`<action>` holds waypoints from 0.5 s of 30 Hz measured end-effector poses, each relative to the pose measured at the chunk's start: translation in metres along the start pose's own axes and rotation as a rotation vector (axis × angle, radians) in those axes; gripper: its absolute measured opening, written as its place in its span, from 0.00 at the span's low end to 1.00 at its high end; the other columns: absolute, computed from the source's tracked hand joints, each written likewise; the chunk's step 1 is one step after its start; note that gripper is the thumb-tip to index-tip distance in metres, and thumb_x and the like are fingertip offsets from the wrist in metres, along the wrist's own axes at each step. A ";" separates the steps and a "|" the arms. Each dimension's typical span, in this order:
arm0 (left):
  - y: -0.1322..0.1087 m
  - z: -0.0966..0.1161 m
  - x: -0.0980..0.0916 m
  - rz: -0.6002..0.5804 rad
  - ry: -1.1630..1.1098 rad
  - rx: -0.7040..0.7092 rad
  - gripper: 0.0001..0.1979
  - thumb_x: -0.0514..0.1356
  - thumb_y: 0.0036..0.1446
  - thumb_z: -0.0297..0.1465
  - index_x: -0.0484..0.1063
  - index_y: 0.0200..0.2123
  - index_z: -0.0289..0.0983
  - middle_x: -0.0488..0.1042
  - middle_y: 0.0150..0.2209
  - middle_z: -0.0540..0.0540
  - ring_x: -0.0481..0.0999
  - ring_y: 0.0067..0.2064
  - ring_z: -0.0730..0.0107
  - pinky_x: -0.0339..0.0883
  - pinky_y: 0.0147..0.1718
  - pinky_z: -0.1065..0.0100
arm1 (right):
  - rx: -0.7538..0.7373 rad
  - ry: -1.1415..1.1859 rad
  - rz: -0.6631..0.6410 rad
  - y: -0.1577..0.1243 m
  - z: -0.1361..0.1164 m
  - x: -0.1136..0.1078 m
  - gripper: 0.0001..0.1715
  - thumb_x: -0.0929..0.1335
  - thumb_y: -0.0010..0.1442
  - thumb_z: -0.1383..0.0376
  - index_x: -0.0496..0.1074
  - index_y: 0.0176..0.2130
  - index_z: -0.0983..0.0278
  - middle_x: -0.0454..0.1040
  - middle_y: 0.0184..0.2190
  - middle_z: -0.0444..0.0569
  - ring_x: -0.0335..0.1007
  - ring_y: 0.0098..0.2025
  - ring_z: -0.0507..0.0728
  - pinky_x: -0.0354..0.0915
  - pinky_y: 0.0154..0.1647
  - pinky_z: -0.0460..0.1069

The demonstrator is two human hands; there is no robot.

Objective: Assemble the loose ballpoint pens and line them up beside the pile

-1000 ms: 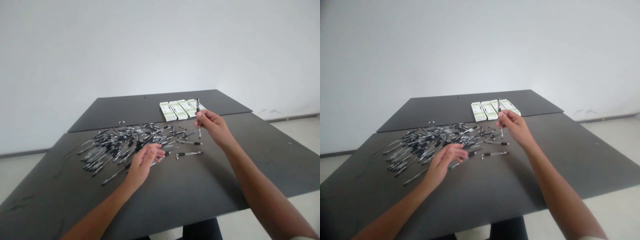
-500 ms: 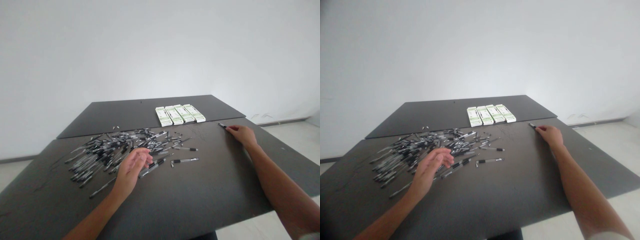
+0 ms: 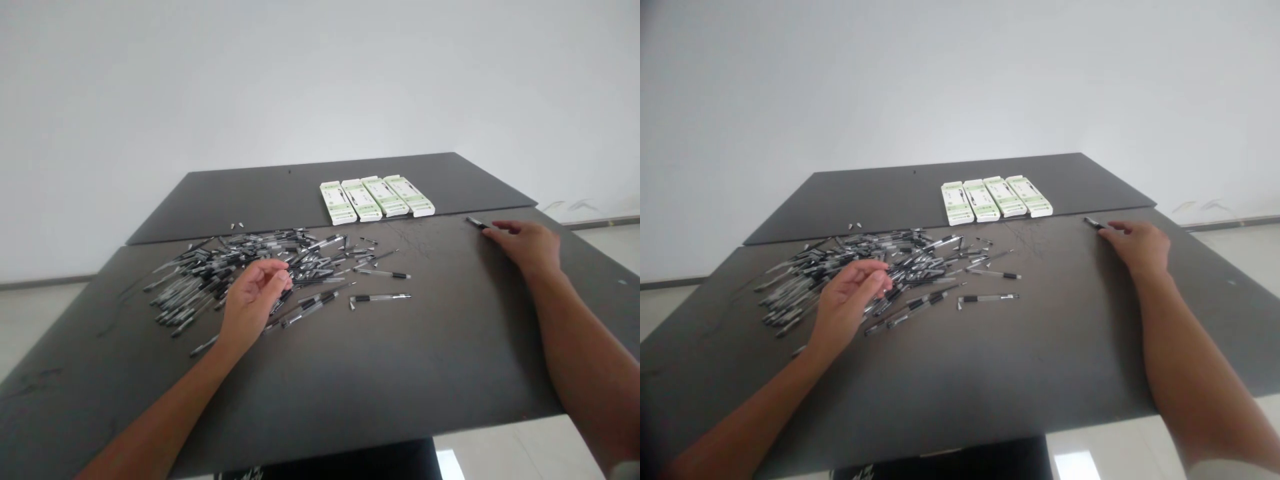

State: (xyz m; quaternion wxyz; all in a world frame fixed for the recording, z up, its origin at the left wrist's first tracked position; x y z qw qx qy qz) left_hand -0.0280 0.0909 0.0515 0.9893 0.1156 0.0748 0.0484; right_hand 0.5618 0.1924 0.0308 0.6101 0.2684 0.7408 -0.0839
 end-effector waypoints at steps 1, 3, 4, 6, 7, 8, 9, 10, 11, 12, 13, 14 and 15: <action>0.001 0.000 -0.001 0.008 0.004 0.003 0.12 0.70 0.64 0.39 0.79 0.43 0.38 0.81 0.32 0.48 0.81 0.35 0.66 0.74 0.37 0.67 | -0.013 0.011 0.035 -0.001 -0.003 -0.002 0.22 0.74 0.72 0.55 0.79 0.60 0.62 0.79 0.60 0.59 0.78 0.57 0.65 0.75 0.57 0.61; 0.003 0.001 -0.002 0.015 0.009 0.013 0.11 0.70 0.63 0.39 0.79 0.43 0.38 0.80 0.32 0.49 0.80 0.34 0.67 0.74 0.37 0.67 | -0.061 0.053 0.110 -0.006 -0.013 -0.010 0.23 0.75 0.70 0.55 0.83 0.57 0.66 0.82 0.54 0.67 0.77 0.56 0.67 0.70 0.57 0.62; 0.003 0.002 -0.003 0.015 0.011 0.019 0.11 0.70 0.63 0.39 0.79 0.42 0.39 0.80 0.32 0.50 0.79 0.33 0.68 0.74 0.38 0.67 | -0.099 0.082 0.145 -0.010 -0.020 -0.015 0.23 0.75 0.70 0.56 0.84 0.57 0.68 0.83 0.53 0.70 0.77 0.55 0.68 0.67 0.56 0.62; 0.003 0.004 -0.002 0.012 0.012 0.031 0.11 0.70 0.63 0.39 0.79 0.42 0.39 0.79 0.31 0.50 0.78 0.33 0.69 0.73 0.37 0.67 | -0.203 0.147 0.192 -0.023 -0.041 -0.029 0.24 0.74 0.71 0.56 0.84 0.58 0.69 0.83 0.54 0.72 0.75 0.57 0.68 0.63 0.57 0.61; 0.003 0.005 -0.002 0.012 0.012 0.037 0.11 0.70 0.63 0.39 0.79 0.42 0.39 0.79 0.31 0.51 0.78 0.33 0.69 0.73 0.37 0.67 | -0.271 0.181 0.192 -0.033 -0.054 -0.037 0.24 0.74 0.71 0.55 0.84 0.58 0.68 0.82 0.56 0.73 0.74 0.58 0.67 0.62 0.58 0.60; 0.003 0.005 -0.002 0.012 0.011 0.041 0.11 0.70 0.63 0.39 0.79 0.42 0.39 0.79 0.31 0.51 0.78 0.32 0.69 0.73 0.36 0.67 | -0.344 0.213 0.176 -0.045 -0.070 -0.044 0.24 0.73 0.72 0.54 0.84 0.57 0.68 0.81 0.57 0.73 0.73 0.58 0.66 0.62 0.58 0.59; 0.002 0.006 -0.001 0.011 0.010 0.045 0.11 0.70 0.63 0.39 0.79 0.42 0.39 0.79 0.30 0.51 0.78 0.32 0.69 0.72 0.36 0.68 | -0.419 0.245 0.145 -0.059 -0.088 -0.050 0.24 0.72 0.73 0.52 0.85 0.56 0.68 0.79 0.58 0.74 0.73 0.57 0.66 0.63 0.56 0.59; 0.002 0.006 0.000 0.010 0.009 0.048 0.11 0.70 0.63 0.39 0.78 0.42 0.39 0.79 0.30 0.51 0.78 0.32 0.69 0.72 0.35 0.68 | -0.523 0.271 0.046 -0.076 -0.109 -0.051 0.24 0.73 0.72 0.51 0.86 0.53 0.66 0.81 0.56 0.70 0.75 0.52 0.64 0.65 0.51 0.57; 0.001 0.005 0.000 0.008 0.010 0.049 0.11 0.70 0.63 0.39 0.79 0.42 0.38 0.79 0.30 0.51 0.78 0.32 0.69 0.72 0.35 0.68 | -0.634 0.299 -0.075 -0.095 -0.132 -0.051 0.22 0.73 0.71 0.49 0.87 0.49 0.64 0.83 0.53 0.65 0.76 0.47 0.61 0.66 0.45 0.55; 0.001 0.005 0.001 0.005 0.012 0.050 0.11 0.70 0.63 0.39 0.79 0.42 0.38 0.79 0.30 0.51 0.77 0.32 0.69 0.71 0.35 0.68 | -0.761 0.312 -0.252 -0.118 -0.155 -0.046 0.21 0.75 0.68 0.47 0.88 0.46 0.61 0.84 0.51 0.59 0.78 0.44 0.59 0.67 0.41 0.53; 0.000 0.004 0.002 0.003 0.014 0.050 0.11 0.70 0.63 0.39 0.79 0.42 0.38 0.79 0.30 0.51 0.77 0.32 0.69 0.71 0.35 0.68 | -0.878 0.308 -0.424 -0.141 -0.175 -0.040 0.20 0.78 0.64 0.46 0.89 0.44 0.57 0.86 0.48 0.54 0.79 0.42 0.58 0.69 0.39 0.51; 0.000 0.004 0.002 0.002 0.017 0.050 0.11 0.70 0.63 0.39 0.79 0.42 0.38 0.79 0.30 0.51 0.77 0.32 0.69 0.71 0.35 0.69 | -0.967 0.295 -0.564 -0.162 -0.192 -0.035 0.20 0.80 0.59 0.45 0.89 0.43 0.55 0.86 0.46 0.49 0.80 0.39 0.57 0.70 0.39 0.50; -0.001 0.004 0.003 0.002 0.020 0.050 0.10 0.69 0.63 0.39 0.79 0.42 0.39 0.79 0.30 0.51 0.77 0.32 0.69 0.71 0.34 0.69 | -1.024 0.282 -0.656 -0.178 -0.204 -0.030 0.19 0.81 0.58 0.45 0.89 0.43 0.52 0.87 0.43 0.46 0.80 0.37 0.56 0.70 0.37 0.50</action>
Point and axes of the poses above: each hand's wrist, its own y-axis towards the middle knuckle, its own x-axis out of the palm, z = x × y, the point moved 7 cm from there along y, towards the middle knuckle
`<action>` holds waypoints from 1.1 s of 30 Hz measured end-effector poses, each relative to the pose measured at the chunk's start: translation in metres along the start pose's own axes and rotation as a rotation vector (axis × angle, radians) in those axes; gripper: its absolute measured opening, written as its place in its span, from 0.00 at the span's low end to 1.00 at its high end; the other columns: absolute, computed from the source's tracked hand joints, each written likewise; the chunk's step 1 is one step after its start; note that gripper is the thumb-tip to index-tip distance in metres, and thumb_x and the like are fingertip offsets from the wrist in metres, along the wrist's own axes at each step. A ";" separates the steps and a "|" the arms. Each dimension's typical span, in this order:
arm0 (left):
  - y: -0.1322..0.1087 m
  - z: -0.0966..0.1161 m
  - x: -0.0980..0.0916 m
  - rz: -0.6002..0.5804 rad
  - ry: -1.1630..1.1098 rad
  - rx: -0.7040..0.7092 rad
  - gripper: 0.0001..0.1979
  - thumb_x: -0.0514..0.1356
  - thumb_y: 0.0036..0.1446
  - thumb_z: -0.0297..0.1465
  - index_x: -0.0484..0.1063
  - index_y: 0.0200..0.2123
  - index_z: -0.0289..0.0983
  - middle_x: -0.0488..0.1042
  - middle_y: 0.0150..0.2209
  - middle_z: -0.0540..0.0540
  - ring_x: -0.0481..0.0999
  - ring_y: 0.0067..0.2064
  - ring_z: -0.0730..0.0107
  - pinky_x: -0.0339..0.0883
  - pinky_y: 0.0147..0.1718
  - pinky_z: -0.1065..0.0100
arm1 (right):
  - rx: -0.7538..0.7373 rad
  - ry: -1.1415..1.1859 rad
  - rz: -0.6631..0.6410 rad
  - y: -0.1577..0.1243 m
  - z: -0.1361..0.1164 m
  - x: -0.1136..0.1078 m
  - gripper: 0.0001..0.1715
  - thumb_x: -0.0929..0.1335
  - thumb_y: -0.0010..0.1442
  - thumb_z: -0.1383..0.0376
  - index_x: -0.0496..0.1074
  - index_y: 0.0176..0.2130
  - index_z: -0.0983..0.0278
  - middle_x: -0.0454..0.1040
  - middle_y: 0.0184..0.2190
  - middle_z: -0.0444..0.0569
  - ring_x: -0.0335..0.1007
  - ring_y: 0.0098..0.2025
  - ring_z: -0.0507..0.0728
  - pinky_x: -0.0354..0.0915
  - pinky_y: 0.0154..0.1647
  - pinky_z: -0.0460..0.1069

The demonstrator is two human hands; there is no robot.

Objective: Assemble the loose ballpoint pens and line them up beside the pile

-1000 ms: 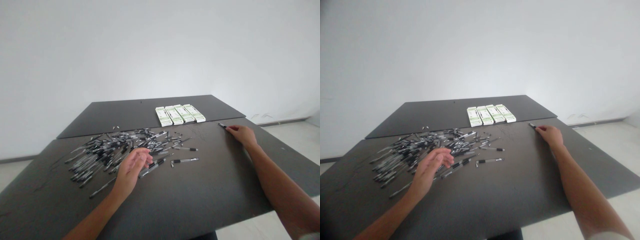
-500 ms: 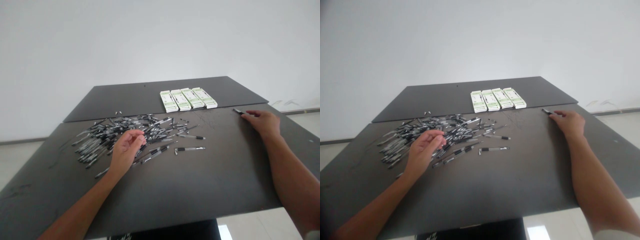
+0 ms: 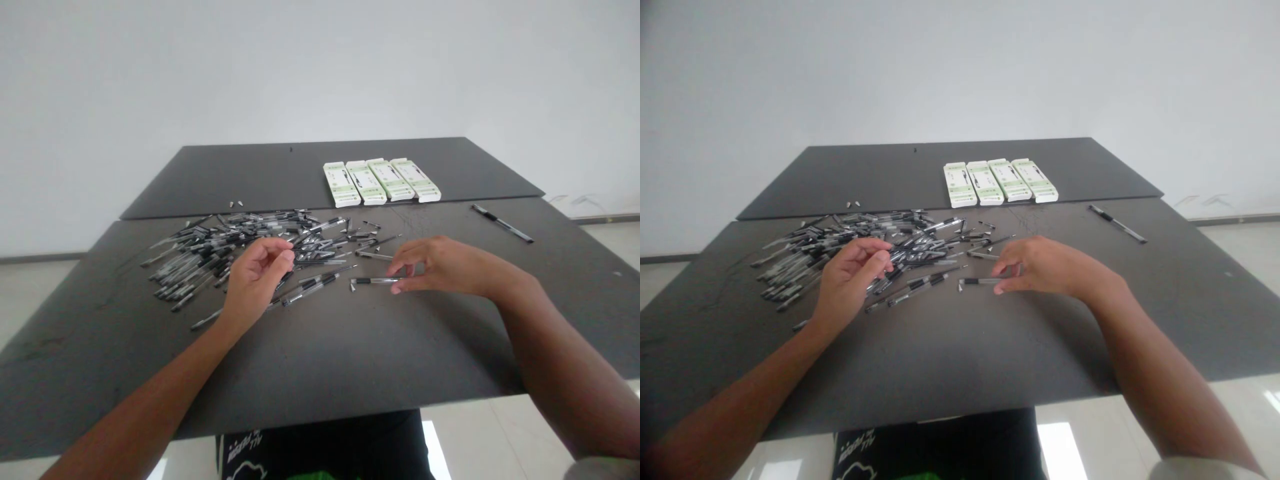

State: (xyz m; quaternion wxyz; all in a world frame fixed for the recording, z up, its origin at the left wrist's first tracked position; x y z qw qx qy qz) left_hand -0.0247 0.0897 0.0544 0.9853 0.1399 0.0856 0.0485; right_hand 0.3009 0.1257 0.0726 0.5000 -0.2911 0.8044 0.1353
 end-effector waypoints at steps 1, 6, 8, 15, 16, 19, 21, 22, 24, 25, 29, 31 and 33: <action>0.000 0.000 0.000 -0.001 0.002 0.001 0.10 0.69 0.63 0.38 0.79 0.42 0.39 0.78 0.30 0.51 0.77 0.32 0.69 0.71 0.34 0.69 | -0.028 0.003 -0.063 0.005 -0.010 0.010 0.17 0.80 0.60 0.46 0.89 0.44 0.51 0.87 0.43 0.45 0.81 0.36 0.56 0.71 0.37 0.50; -0.002 0.004 0.001 -0.008 0.003 0.008 0.10 0.70 0.63 0.38 0.80 0.42 0.40 0.79 0.31 0.50 0.78 0.33 0.68 0.71 0.34 0.68 | -0.010 -0.050 -0.080 0.015 -0.010 0.024 0.13 0.77 0.65 0.51 0.88 0.45 0.54 0.87 0.45 0.47 0.82 0.37 0.59 0.70 0.37 0.52; -0.002 0.006 0.001 -0.004 -0.001 0.012 0.09 0.70 0.63 0.38 0.79 0.42 0.40 0.79 0.31 0.51 0.78 0.33 0.67 0.71 0.34 0.68 | -0.002 -0.058 -0.080 0.013 -0.005 0.027 0.12 0.76 0.67 0.51 0.89 0.44 0.53 0.87 0.44 0.47 0.83 0.38 0.59 0.70 0.38 0.53; -0.003 0.002 -0.001 -0.010 -0.010 0.016 0.07 0.69 0.65 0.37 0.78 0.38 0.40 0.77 0.31 0.51 0.75 0.32 0.70 0.69 0.34 0.69 | -0.042 -0.050 -0.095 0.007 -0.005 0.028 0.15 0.72 0.72 0.51 0.88 0.44 0.55 0.86 0.43 0.49 0.82 0.40 0.60 0.71 0.41 0.53; -0.003 0.000 0.000 -0.021 -0.009 0.010 0.08 0.69 0.66 0.37 0.78 0.37 0.40 0.77 0.30 0.52 0.74 0.32 0.70 0.68 0.34 0.69 | -0.061 -0.033 -0.080 0.006 -0.010 0.026 0.16 0.72 0.72 0.51 0.88 0.45 0.56 0.86 0.43 0.49 0.82 0.40 0.60 0.70 0.41 0.53; -0.010 -0.002 0.010 -0.122 -0.025 -0.025 0.09 0.69 0.68 0.40 0.82 0.39 0.40 0.79 0.30 0.50 0.74 0.31 0.70 0.68 0.33 0.70 | -0.173 0.105 0.057 0.005 -0.037 0.020 0.17 0.72 0.73 0.50 0.85 0.46 0.57 0.85 0.41 0.49 0.80 0.39 0.58 0.70 0.39 0.51; -0.018 0.001 0.022 -0.223 -0.062 -0.053 0.13 0.71 0.66 0.43 0.85 0.45 0.40 0.84 0.36 0.46 0.78 0.32 0.69 0.71 0.32 0.69 | -0.251 0.223 0.157 0.005 -0.062 0.020 0.15 0.73 0.73 0.51 0.84 0.47 0.59 0.85 0.40 0.48 0.79 0.38 0.56 0.69 0.39 0.50; -0.022 0.003 0.029 -0.272 -0.091 -0.066 0.15 0.72 0.65 0.44 0.85 0.48 0.40 0.86 0.41 0.44 0.80 0.34 0.68 0.73 0.33 0.69 | -0.272 0.265 0.184 0.007 -0.074 0.022 0.14 0.73 0.73 0.53 0.83 0.47 0.60 0.85 0.40 0.48 0.78 0.37 0.54 0.68 0.38 0.49; -0.031 0.007 0.040 -0.342 -0.152 -0.088 0.18 0.73 0.64 0.45 0.86 0.49 0.39 0.87 0.45 0.41 0.83 0.35 0.66 0.77 0.35 0.68 | -0.283 0.323 0.213 0.012 -0.093 0.028 0.12 0.73 0.74 0.55 0.82 0.48 0.60 0.85 0.39 0.46 0.76 0.34 0.52 0.66 0.34 0.47; -0.034 0.008 0.043 -0.356 -0.181 -0.095 0.19 0.73 0.63 0.45 0.86 0.49 0.38 0.87 0.43 0.41 0.83 0.35 0.66 0.78 0.36 0.67 | -0.288 0.339 0.221 0.016 -0.101 0.031 0.11 0.72 0.75 0.55 0.82 0.48 0.59 0.85 0.38 0.44 0.75 0.32 0.51 0.65 0.33 0.47; -0.030 0.007 0.040 -0.299 -0.246 -0.100 0.19 0.72 0.65 0.46 0.86 0.48 0.37 0.87 0.36 0.43 0.83 0.34 0.67 0.78 0.34 0.69 | -0.370 0.282 0.293 0.026 -0.113 0.033 0.09 0.73 0.75 0.58 0.82 0.47 0.60 0.84 0.37 0.45 0.77 0.36 0.52 0.67 0.39 0.47; -0.023 0.004 0.031 -0.245 -0.269 -0.098 0.19 0.72 0.65 0.46 0.85 0.46 0.37 0.87 0.37 0.43 0.84 0.35 0.67 0.78 0.33 0.70 | -0.406 0.241 0.330 0.028 -0.112 0.030 0.09 0.74 0.73 0.58 0.82 0.47 0.61 0.85 0.37 0.46 0.77 0.39 0.54 0.69 0.43 0.48; -0.017 0.003 0.024 -0.205 -0.284 -0.101 0.17 0.73 0.65 0.45 0.85 0.46 0.37 0.87 0.35 0.45 0.84 0.33 0.69 0.78 0.33 0.71 | -0.396 0.256 0.346 0.030 -0.108 0.030 0.09 0.75 0.72 0.58 0.83 0.46 0.61 0.85 0.37 0.46 0.77 0.39 0.54 0.70 0.43 0.48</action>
Point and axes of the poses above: each hand's wrist, its own y-axis towards the middle knuckle, its own x-axis out of the palm, z = x × y, the point moved 7 cm from there along y, towards the middle knuckle
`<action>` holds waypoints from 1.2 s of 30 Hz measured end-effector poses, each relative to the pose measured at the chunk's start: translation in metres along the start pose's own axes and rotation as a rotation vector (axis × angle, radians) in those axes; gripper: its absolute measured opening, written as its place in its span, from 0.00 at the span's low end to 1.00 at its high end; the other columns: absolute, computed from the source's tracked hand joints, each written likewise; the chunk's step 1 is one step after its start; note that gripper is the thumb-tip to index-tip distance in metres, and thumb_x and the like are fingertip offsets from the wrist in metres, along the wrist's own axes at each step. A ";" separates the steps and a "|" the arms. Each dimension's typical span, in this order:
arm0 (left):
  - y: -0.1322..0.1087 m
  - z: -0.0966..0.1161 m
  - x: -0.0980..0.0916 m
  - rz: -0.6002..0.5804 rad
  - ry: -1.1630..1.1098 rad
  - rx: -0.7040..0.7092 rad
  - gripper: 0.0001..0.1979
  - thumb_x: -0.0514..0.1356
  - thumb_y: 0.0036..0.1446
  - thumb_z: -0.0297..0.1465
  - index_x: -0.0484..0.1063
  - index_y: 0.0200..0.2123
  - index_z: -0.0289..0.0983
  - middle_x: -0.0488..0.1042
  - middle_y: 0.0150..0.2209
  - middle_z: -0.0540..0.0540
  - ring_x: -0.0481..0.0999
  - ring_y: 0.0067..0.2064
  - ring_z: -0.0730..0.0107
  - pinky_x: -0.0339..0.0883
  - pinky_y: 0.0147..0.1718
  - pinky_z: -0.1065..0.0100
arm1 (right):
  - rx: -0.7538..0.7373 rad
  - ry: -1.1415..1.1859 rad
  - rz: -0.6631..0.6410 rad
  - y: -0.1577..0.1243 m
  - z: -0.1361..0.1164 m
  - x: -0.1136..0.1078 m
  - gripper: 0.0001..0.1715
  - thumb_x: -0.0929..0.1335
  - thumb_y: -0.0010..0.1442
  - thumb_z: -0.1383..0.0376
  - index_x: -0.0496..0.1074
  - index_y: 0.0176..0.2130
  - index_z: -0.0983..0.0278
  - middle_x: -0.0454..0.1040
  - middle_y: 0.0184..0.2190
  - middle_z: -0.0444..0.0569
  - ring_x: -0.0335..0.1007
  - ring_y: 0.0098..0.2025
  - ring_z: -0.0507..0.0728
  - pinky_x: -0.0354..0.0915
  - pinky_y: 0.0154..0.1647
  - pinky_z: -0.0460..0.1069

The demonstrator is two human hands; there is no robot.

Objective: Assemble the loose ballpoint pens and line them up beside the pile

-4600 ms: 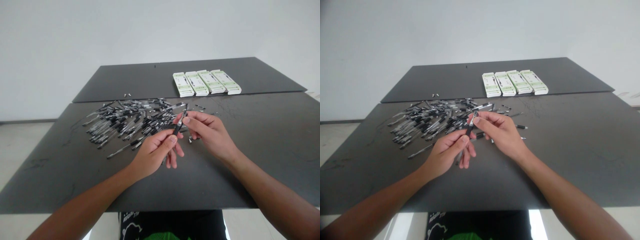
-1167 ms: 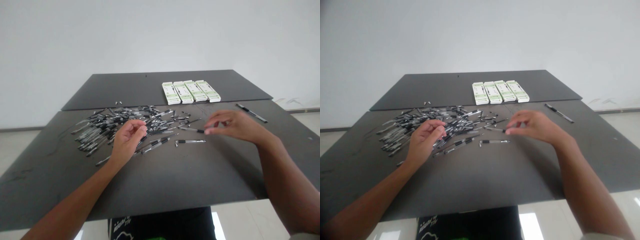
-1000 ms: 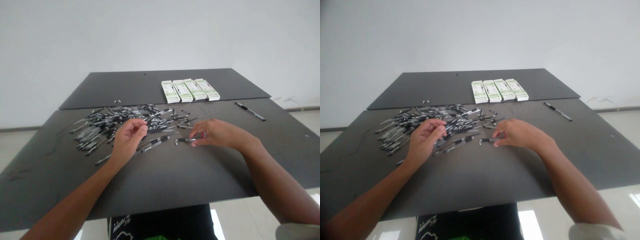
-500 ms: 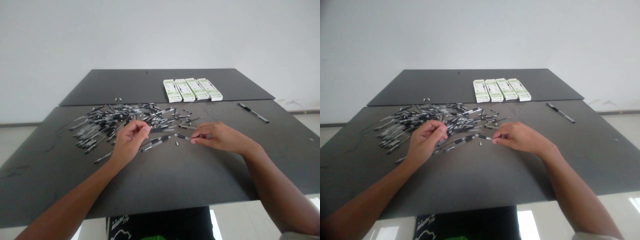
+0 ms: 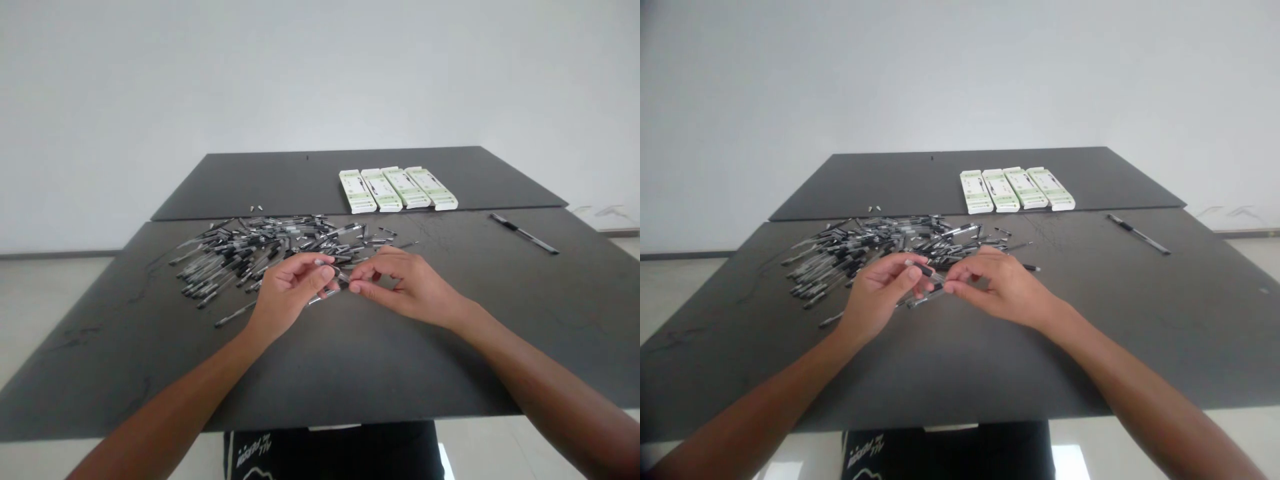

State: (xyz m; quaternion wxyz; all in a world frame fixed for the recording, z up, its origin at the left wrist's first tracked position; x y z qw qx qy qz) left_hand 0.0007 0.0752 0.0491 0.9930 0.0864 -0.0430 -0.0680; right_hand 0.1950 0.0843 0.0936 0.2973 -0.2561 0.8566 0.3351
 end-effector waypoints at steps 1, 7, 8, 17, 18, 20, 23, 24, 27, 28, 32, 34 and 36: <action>0.001 0.001 -0.003 0.012 -0.006 -0.001 0.17 0.74 0.64 0.45 0.85 0.46 0.38 0.86 0.33 0.46 0.84 0.32 0.70 0.78 0.33 0.72 | 0.018 0.019 0.012 0.000 0.001 0.001 0.09 0.76 0.71 0.58 0.84 0.45 0.61 0.85 0.36 0.46 0.77 0.39 0.54 0.70 0.41 0.48; -0.006 0.004 0.004 -0.016 -0.005 -0.016 0.13 0.76 0.63 0.41 0.87 0.42 0.39 0.86 0.34 0.47 0.82 0.33 0.73 0.74 0.34 0.75 | 0.090 0.081 0.079 -0.002 0.005 0.017 0.15 0.75 0.71 0.51 0.87 0.44 0.58 0.84 0.31 0.44 0.76 0.30 0.52 0.68 0.31 0.47; -0.006 0.004 0.005 -0.021 -0.004 -0.011 0.13 0.74 0.65 0.42 0.86 0.41 0.38 0.87 0.35 0.47 0.82 0.34 0.73 0.75 0.34 0.75 | 0.095 0.056 0.088 -0.002 0.010 0.014 0.16 0.75 0.71 0.49 0.87 0.44 0.57 0.85 0.31 0.45 0.76 0.30 0.53 0.68 0.31 0.47; 0.000 0.002 0.001 0.033 -0.002 0.048 0.18 0.67 0.71 0.48 0.81 0.42 0.37 0.81 0.34 0.48 0.74 0.31 0.75 0.71 0.32 0.74 | 0.237 -0.402 0.113 -0.017 0.119 -0.077 0.12 0.76 0.65 0.53 0.90 0.37 0.55 0.84 0.35 0.52 0.77 0.38 0.62 0.69 0.43 0.57; 0.000 0.001 0.001 0.033 0.003 0.045 0.19 0.67 0.71 0.48 0.81 0.42 0.37 0.81 0.33 0.48 0.74 0.31 0.75 0.70 0.31 0.73 | 0.242 -0.419 0.060 -0.019 0.125 -0.078 0.11 0.76 0.64 0.53 0.90 0.36 0.54 0.84 0.33 0.51 0.77 0.36 0.61 0.69 0.41 0.55; 0.000 -0.001 0.001 0.036 0.013 0.036 0.20 0.67 0.70 0.49 0.81 0.42 0.36 0.80 0.33 0.48 0.73 0.30 0.74 0.69 0.30 0.73 | 0.251 -0.445 -0.011 -0.024 0.133 -0.076 0.11 0.76 0.64 0.53 0.90 0.37 0.54 0.83 0.33 0.49 0.77 0.34 0.60 0.69 0.37 0.54; 0.000 -0.004 0.001 0.039 0.024 0.020 0.20 0.67 0.71 0.49 0.81 0.43 0.37 0.79 0.33 0.48 0.72 0.30 0.74 0.67 0.29 0.73 | 0.259 -0.482 -0.055 -0.027 0.139 -0.073 0.13 0.74 0.66 0.54 0.90 0.41 0.55 0.84 0.35 0.50 0.77 0.34 0.59 0.69 0.37 0.53; 0.000 -0.005 0.000 0.039 0.027 0.016 0.20 0.67 0.71 0.49 0.81 0.44 0.37 0.79 0.33 0.48 0.72 0.29 0.74 0.67 0.29 0.73 | 0.258 -0.491 -0.067 -0.027 0.141 -0.072 0.14 0.74 0.67 0.54 0.90 0.42 0.55 0.84 0.35 0.50 0.78 0.34 0.60 0.70 0.37 0.53; 0.001 -0.007 0.000 0.034 0.034 0.008 0.20 0.66 0.71 0.50 0.81 0.44 0.37 0.79 0.33 0.49 0.71 0.29 0.75 0.66 0.29 0.74 | 0.250 -0.508 -0.104 -0.028 0.148 -0.068 0.14 0.73 0.67 0.56 0.90 0.44 0.55 0.85 0.37 0.50 0.80 0.37 0.61 0.72 0.41 0.53; 0.001 -0.007 0.000 0.031 0.037 0.004 0.20 0.66 0.71 0.50 0.81 0.44 0.37 0.79 0.33 0.49 0.71 0.29 0.75 0.66 0.28 0.74 | 0.246 -0.512 -0.115 -0.028 0.150 -0.067 0.14 0.73 0.67 0.56 0.90 0.45 0.55 0.85 0.37 0.51 0.81 0.38 0.61 0.72 0.42 0.54; 0.000 -0.008 0.002 0.003 0.053 -0.010 0.20 0.66 0.71 0.50 0.81 0.43 0.37 0.79 0.33 0.49 0.70 0.29 0.75 0.66 0.28 0.73 | 0.237 -0.531 -0.128 -0.029 0.154 -0.064 0.14 0.73 0.68 0.56 0.90 0.44 0.55 0.85 0.38 0.51 0.80 0.40 0.62 0.71 0.46 0.55; 0.000 -0.009 0.003 -0.018 0.060 -0.013 0.20 0.66 0.71 0.50 0.81 0.43 0.37 0.79 0.33 0.48 0.70 0.29 0.74 0.66 0.28 0.73 | 0.238 -0.546 -0.114 -0.030 0.153 -0.064 0.13 0.73 0.67 0.56 0.90 0.44 0.55 0.84 0.40 0.52 0.78 0.42 0.63 0.70 0.49 0.57; -0.001 -0.009 0.005 -0.036 0.068 -0.013 0.20 0.66 0.71 0.50 0.80 0.43 0.37 0.78 0.33 0.49 0.69 0.28 0.74 0.65 0.28 0.72 | 0.247 -0.562 -0.083 -0.031 0.151 -0.066 0.13 0.73 0.67 0.55 0.90 0.43 0.54 0.84 0.42 0.54 0.77 0.45 0.65 0.69 0.50 0.58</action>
Point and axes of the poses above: each hand's wrist, its own y-axis towards the middle knuckle, its own x-axis out of the palm, z = x × y, the point moved 7 cm from there along y, towards the middle knuckle
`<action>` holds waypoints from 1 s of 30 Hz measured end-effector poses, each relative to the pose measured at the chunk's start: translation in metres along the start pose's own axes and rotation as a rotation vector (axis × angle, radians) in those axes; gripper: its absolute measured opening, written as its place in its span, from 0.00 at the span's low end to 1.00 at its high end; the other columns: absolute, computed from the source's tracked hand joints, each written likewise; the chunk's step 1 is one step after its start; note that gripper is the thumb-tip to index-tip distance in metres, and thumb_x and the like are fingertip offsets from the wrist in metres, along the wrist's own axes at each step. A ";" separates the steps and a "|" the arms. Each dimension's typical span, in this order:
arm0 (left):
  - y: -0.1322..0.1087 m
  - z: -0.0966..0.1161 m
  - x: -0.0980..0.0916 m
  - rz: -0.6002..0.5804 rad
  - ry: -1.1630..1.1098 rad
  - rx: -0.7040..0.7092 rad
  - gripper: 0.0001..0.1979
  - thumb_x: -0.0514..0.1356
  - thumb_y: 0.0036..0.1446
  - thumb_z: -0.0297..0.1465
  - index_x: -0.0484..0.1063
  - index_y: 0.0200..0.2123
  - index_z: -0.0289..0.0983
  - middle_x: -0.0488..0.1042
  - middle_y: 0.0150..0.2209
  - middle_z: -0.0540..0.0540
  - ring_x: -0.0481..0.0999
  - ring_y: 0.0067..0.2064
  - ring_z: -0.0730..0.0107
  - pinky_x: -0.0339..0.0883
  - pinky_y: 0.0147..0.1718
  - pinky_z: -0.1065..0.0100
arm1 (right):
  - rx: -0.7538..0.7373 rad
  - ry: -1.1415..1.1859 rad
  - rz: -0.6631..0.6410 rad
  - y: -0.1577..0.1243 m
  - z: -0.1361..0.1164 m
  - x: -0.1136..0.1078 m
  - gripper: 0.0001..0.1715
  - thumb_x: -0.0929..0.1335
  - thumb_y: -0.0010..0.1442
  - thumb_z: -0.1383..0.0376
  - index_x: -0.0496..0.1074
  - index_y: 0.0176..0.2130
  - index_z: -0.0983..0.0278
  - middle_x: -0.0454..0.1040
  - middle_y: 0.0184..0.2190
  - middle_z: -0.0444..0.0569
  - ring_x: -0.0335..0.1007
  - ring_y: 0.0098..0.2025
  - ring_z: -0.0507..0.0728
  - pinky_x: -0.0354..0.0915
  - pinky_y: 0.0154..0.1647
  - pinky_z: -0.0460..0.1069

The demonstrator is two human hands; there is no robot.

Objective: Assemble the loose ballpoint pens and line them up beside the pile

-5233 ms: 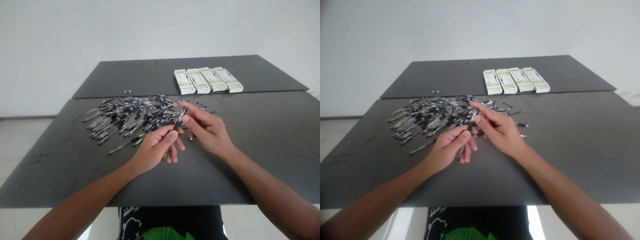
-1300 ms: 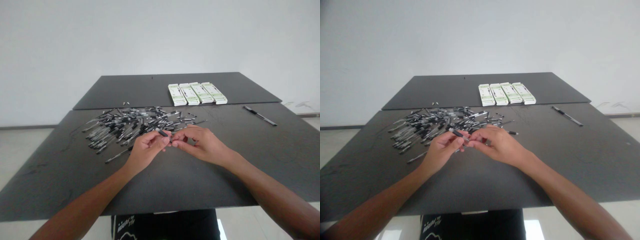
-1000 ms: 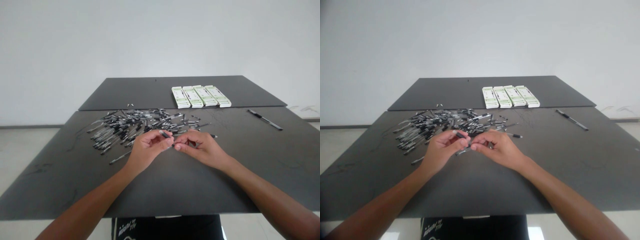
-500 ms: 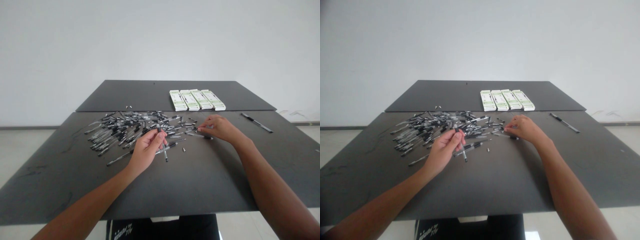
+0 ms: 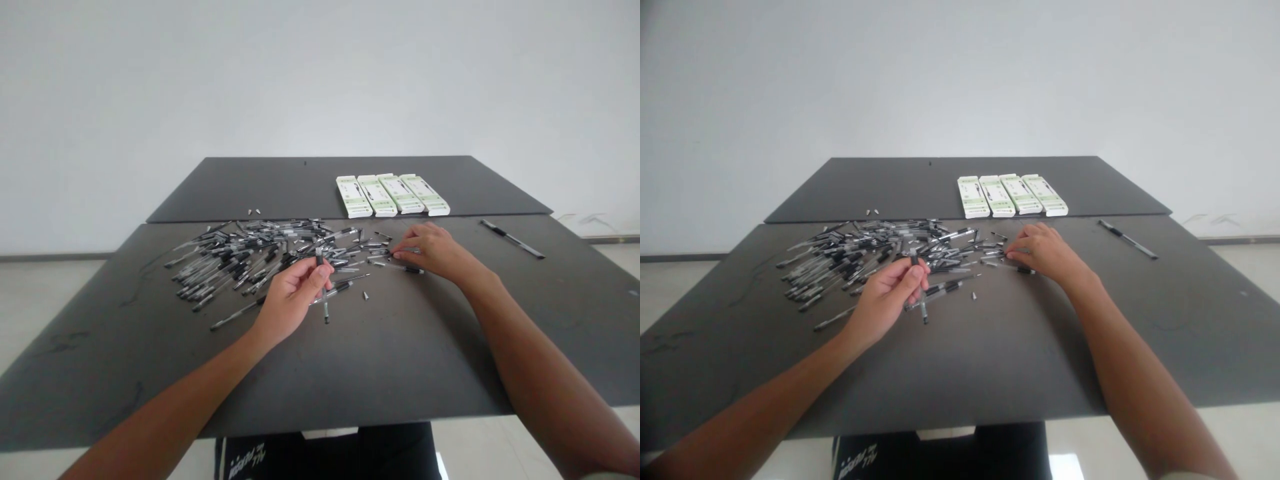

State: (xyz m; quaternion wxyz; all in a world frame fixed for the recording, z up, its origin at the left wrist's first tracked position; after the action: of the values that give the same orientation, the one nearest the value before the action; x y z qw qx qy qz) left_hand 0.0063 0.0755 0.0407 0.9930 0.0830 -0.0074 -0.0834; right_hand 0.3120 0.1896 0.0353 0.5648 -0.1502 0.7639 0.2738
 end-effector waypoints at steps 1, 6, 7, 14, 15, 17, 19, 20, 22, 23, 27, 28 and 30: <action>0.000 0.000 0.000 -0.008 0.006 0.001 0.20 0.65 0.72 0.50 0.80 0.43 0.37 0.78 0.32 0.49 0.69 0.28 0.74 0.65 0.28 0.72 | 0.010 -0.001 0.018 -0.001 0.000 -0.003 0.13 0.73 0.67 0.55 0.89 0.42 0.54 0.84 0.43 0.55 0.77 0.46 0.66 0.68 0.50 0.59; -0.002 0.005 0.002 -0.036 0.047 0.022 0.20 0.65 0.73 0.48 0.80 0.38 0.37 0.77 0.31 0.50 0.68 0.29 0.74 0.63 0.29 0.72 | 0.053 0.104 0.129 -0.005 -0.015 -0.031 0.17 0.70 0.71 0.50 0.85 0.40 0.56 0.85 0.44 0.53 0.78 0.49 0.67 0.69 0.53 0.60; -0.004 0.008 0.004 -0.044 0.052 0.028 0.20 0.65 0.72 0.48 0.79 0.37 0.37 0.76 0.30 0.50 0.68 0.29 0.74 0.63 0.30 0.71 | 0.069 0.144 0.153 -0.006 -0.022 -0.036 0.18 0.70 0.72 0.49 0.84 0.43 0.57 0.85 0.43 0.53 0.79 0.47 0.65 0.71 0.51 0.58; -0.019 0.020 0.024 -0.149 0.097 -0.009 0.10 0.69 0.68 0.40 0.84 0.38 0.39 0.78 0.30 0.49 0.73 0.32 0.70 0.65 0.33 0.69 | 0.150 0.942 0.284 -0.010 -0.108 -0.034 0.24 0.73 0.72 0.49 0.78 0.62 0.53 0.81 0.39 0.44 0.77 0.40 0.56 0.74 0.44 0.52; -0.021 0.020 0.027 -0.173 0.118 -0.007 0.10 0.70 0.68 0.39 0.85 0.38 0.39 0.80 0.31 0.49 0.74 0.32 0.69 0.66 0.33 0.69 | 0.160 1.068 0.271 -0.010 -0.121 -0.030 0.24 0.74 0.72 0.50 0.79 0.62 0.53 0.81 0.39 0.44 0.77 0.40 0.55 0.74 0.45 0.52; -0.024 0.020 0.031 -0.219 0.165 0.003 0.10 0.69 0.68 0.39 0.86 0.39 0.39 0.82 0.33 0.47 0.75 0.33 0.68 0.66 0.34 0.68 | 0.186 1.227 0.229 -0.013 -0.141 -0.024 0.21 0.75 0.72 0.52 0.80 0.61 0.52 0.83 0.41 0.44 0.78 0.41 0.54 0.75 0.45 0.51; -0.025 0.020 0.034 -0.251 0.195 0.016 0.09 0.69 0.69 0.38 0.87 0.40 0.40 0.83 0.35 0.47 0.76 0.33 0.68 0.67 0.34 0.68 | 0.205 1.310 0.229 -0.017 -0.153 -0.022 0.19 0.75 0.72 0.53 0.81 0.59 0.51 0.84 0.42 0.44 0.78 0.41 0.54 0.75 0.44 0.51; -0.025 0.020 0.034 -0.260 0.205 0.021 0.09 0.69 0.69 0.38 0.87 0.40 0.40 0.84 0.35 0.48 0.77 0.33 0.68 0.67 0.34 0.69 | 0.208 1.339 0.242 -0.019 -0.156 -0.023 0.17 0.75 0.72 0.53 0.81 0.58 0.51 0.84 0.43 0.44 0.79 0.41 0.54 0.75 0.43 0.50; -0.025 0.020 0.035 -0.274 0.225 0.035 0.08 0.69 0.69 0.37 0.87 0.40 0.40 0.84 0.34 0.48 0.77 0.33 0.68 0.68 0.35 0.69 | 0.209 1.385 0.282 -0.022 -0.158 -0.025 0.15 0.75 0.72 0.54 0.81 0.56 0.50 0.84 0.43 0.43 0.78 0.41 0.54 0.75 0.41 0.50; -0.025 0.020 0.035 -0.278 0.233 0.039 0.07 0.69 0.69 0.36 0.87 0.40 0.41 0.84 0.34 0.48 0.78 0.33 0.68 0.69 0.35 0.69 | 0.208 1.403 0.306 -0.023 -0.158 -0.027 0.13 0.75 0.72 0.55 0.81 0.55 0.49 0.84 0.43 0.43 0.78 0.41 0.54 0.74 0.40 0.49; -0.025 0.019 0.035 -0.277 0.252 0.046 0.07 0.69 0.69 0.36 0.87 0.41 0.41 0.85 0.36 0.48 0.79 0.34 0.68 0.70 0.35 0.68 | 0.203 1.448 0.384 -0.023 -0.157 -0.033 0.09 0.76 0.72 0.58 0.80 0.52 0.51 0.83 0.41 0.42 0.78 0.39 0.53 0.74 0.38 0.49; -0.025 0.018 0.035 -0.274 0.257 0.045 0.07 0.69 0.69 0.36 0.87 0.42 0.41 0.85 0.36 0.47 0.79 0.34 0.68 0.70 0.35 0.68 | 0.214 1.460 0.386 -0.023 -0.156 -0.034 0.11 0.77 0.71 0.58 0.79 0.52 0.51 0.83 0.39 0.42 0.78 0.38 0.53 0.74 0.37 0.49; -0.025 0.017 0.034 -0.267 0.272 0.042 0.08 0.69 0.70 0.37 0.87 0.42 0.41 0.85 0.36 0.47 0.79 0.34 0.67 0.71 0.36 0.68 | 0.252 1.497 0.367 -0.022 -0.153 -0.034 0.19 0.79 0.67 0.60 0.76 0.55 0.49 0.82 0.36 0.39 0.77 0.34 0.53 0.74 0.34 0.48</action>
State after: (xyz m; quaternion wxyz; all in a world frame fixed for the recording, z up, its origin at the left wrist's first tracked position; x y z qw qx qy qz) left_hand 0.0352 0.0427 0.0528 0.9630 0.1146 0.1365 -0.2022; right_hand 0.2150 0.0788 0.0943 -0.1426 -0.1010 0.9796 0.0997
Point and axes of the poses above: each hand's wrist, its own y-axis towards the middle knuckle, its own x-axis out of the palm, z = x × y, the point moved 7 cm from there along y, towards the middle knuckle
